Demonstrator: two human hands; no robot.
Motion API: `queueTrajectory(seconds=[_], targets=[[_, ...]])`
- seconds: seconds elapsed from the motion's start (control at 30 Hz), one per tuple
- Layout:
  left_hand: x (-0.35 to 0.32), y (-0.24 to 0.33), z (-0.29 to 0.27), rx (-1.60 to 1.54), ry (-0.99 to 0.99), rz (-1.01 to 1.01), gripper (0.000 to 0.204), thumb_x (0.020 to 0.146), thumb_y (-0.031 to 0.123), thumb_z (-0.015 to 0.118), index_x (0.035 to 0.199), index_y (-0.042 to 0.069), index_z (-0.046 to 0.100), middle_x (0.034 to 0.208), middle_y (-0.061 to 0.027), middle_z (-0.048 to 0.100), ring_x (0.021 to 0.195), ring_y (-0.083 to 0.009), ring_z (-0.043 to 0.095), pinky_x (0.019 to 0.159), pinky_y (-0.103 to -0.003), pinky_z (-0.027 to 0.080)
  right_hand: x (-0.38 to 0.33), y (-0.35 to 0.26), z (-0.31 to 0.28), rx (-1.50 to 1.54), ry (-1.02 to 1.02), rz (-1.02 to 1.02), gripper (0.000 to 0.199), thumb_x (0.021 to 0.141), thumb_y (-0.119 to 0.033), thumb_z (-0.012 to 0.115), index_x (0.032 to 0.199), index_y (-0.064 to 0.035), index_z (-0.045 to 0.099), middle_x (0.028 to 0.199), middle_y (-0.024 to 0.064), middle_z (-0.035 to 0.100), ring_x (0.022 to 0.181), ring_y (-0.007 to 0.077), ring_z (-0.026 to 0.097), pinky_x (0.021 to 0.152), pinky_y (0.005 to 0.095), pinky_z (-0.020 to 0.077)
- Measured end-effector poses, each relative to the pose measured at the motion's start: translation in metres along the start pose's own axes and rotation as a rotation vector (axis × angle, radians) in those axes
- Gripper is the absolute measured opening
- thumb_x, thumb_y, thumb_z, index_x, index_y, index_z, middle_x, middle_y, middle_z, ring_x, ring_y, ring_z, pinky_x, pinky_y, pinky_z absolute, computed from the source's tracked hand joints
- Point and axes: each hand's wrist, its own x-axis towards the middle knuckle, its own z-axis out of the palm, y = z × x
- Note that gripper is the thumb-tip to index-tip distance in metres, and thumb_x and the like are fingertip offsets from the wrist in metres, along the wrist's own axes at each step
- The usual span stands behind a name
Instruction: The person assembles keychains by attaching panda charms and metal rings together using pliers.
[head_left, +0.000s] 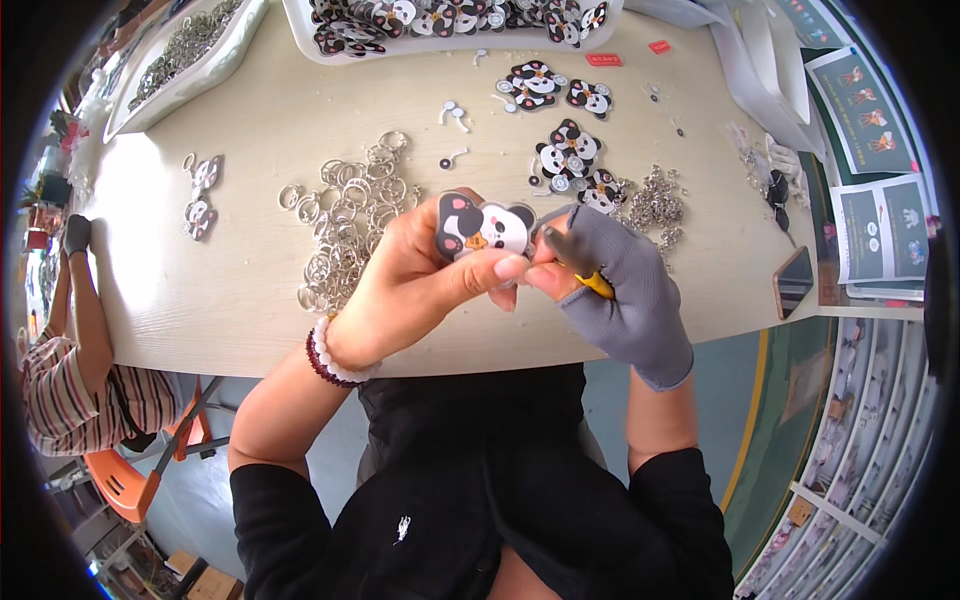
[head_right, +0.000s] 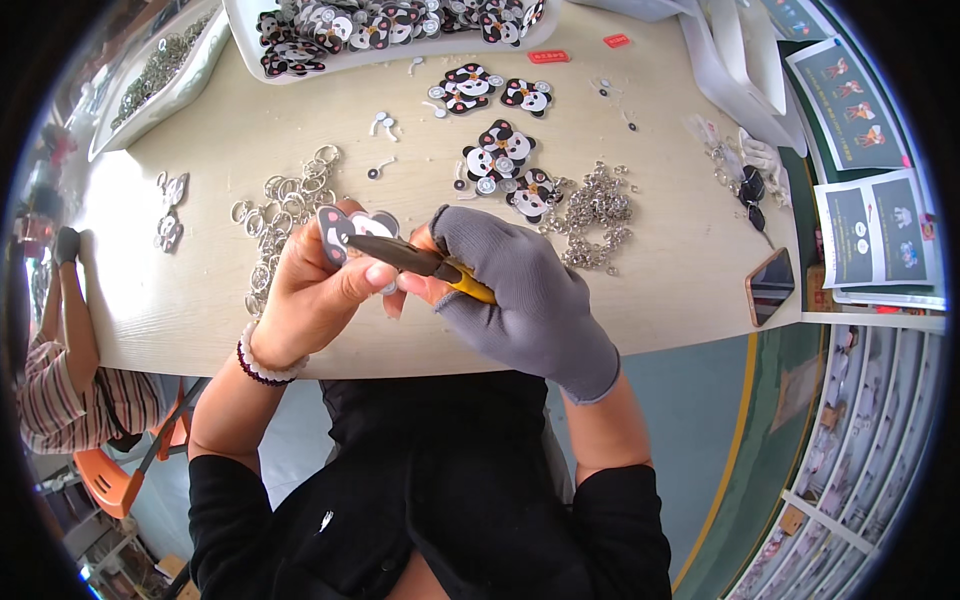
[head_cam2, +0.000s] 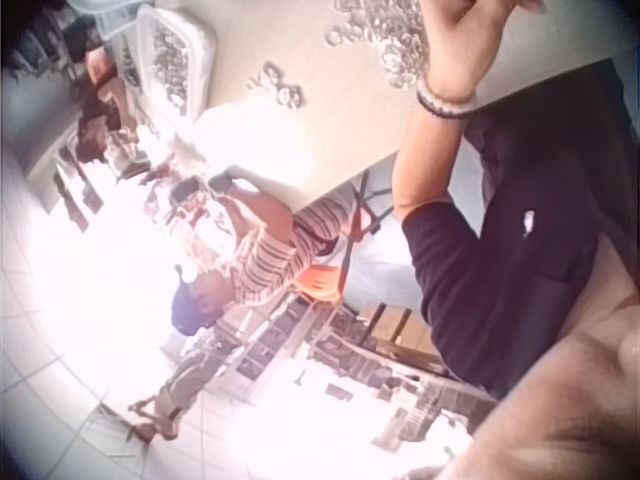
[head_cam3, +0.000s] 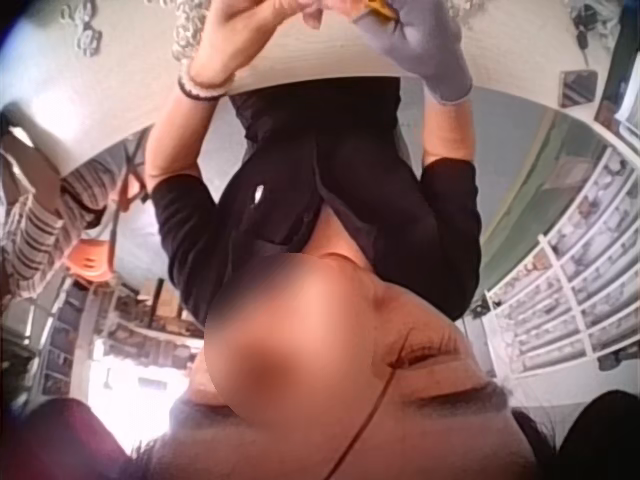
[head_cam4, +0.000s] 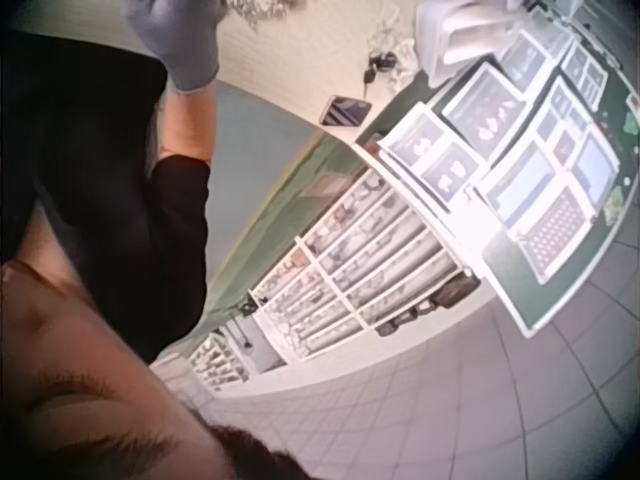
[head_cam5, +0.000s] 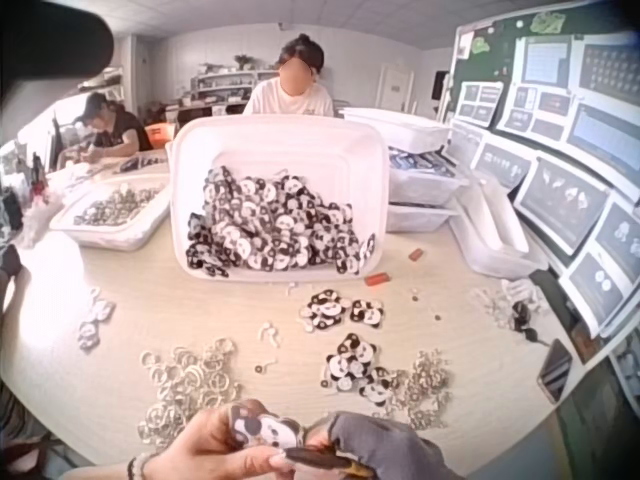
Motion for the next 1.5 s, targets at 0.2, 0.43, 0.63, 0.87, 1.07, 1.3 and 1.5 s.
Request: queueTrajectory(seconds=[0.2,0.43,0.63,0.87,1.07,1.3,1.5], targets=[[-0.002,0.003,0.002,0.062,-0.087,0.004,0.017,0.086,0.011,0.067,0.092,0.0,0.056,0.08,-0.0038,0.062,0.073,-0.0085,0.062,0.066,-0.022,0.049,0.0,-0.001,-0.01,0.119,-0.066,0.098,0.013,0.083,-0.012,0.067,0.085,-0.002,0.058,0.068,0.0042,0.054,0.062,0.0105,0.048,0.058,0.0264,0.0405],[-0.006,0.006,-0.003,0.192,-0.159,0.135,0.013,0.082,0.001,0.067,0.093,0.0,0.061,0.087,-0.0064,0.063,0.078,-0.013,0.062,0.065,-0.025,0.049,-0.002,0.001,-0.009,0.203,-0.145,0.148,0.012,0.084,-0.012,0.066,0.083,-0.0033,0.058,0.068,0.0025,0.052,0.062,0.0095,0.045,0.058,0.0256,0.0391],[-0.032,0.023,0.007,0.92,0.152,0.432,0.023,0.073,-0.011,0.061,0.094,-0.003,0.065,0.092,-0.0148,0.064,0.077,-0.0247,0.063,0.067,-0.028,0.05,0.001,-0.001,0.036,0.21,0.127,0.056,0.008,0.088,-0.007,0.06,0.088,-0.0025,0.054,0.07,0.001,0.051,0.062,0.0057,0.044,0.057,0.0208,0.0377],[-0.061,0.022,-0.027,0.665,0.568,0.353,0.012,0.083,-0.001,0.063,0.096,-0.002,0.064,0.088,-0.0076,0.064,0.074,-0.0126,0.06,0.065,-0.023,0.048,0.043,-0.004,0.07,0.068,0.025,0.02,0.021,0.085,-0.014,0.066,0.094,-0.0002,0.055,0.076,0.0098,0.057,0.062,0.017,0.055,0.058,0.028,0.045],[-0.075,0.017,-0.056,0.201,0.813,0.406,0.02,0.088,0.01,0.063,0.102,-0.005,0.064,0.085,-0.0089,0.065,0.063,-0.0072,0.055,0.051,-0.019,0.043,0.056,0.015,0.07,-0.762,-0.281,0.112,0.029,0.079,-0.028,0.067,0.093,-0.0044,0.056,0.084,0.0122,0.059,0.082,0.0285,0.061,0.07,0.0389,0.0503],[-0.079,0.011,-0.055,0.068,0.8,0.334,0.018,0.087,0.011,0.065,0.099,-0.002,0.066,0.087,-0.0081,0.068,0.065,-0.0068,0.056,0.053,-0.017,0.042,0.05,0.013,0.063,-0.593,-0.247,0.115,0.022,0.081,-0.019,0.067,0.091,-0.001,0.057,0.075,0.0091,0.055,0.067,0.0231,0.054,0.061,0.0334,0.0422],[-0.074,-0.001,-0.036,0.393,0.627,0.297,0.011,0.084,0.002,0.066,0.095,-0.001,0.067,0.089,-0.0062,0.067,0.074,-0.0085,0.059,0.065,-0.022,0.047,0.049,-0.014,0.039,-0.202,-0.228,0.4,0.013,0.084,-0.013,0.063,0.084,-0.0008,0.057,0.066,0.002,0.051,0.061,0.0086,0.046,0.058,0.0242,0.0401]])
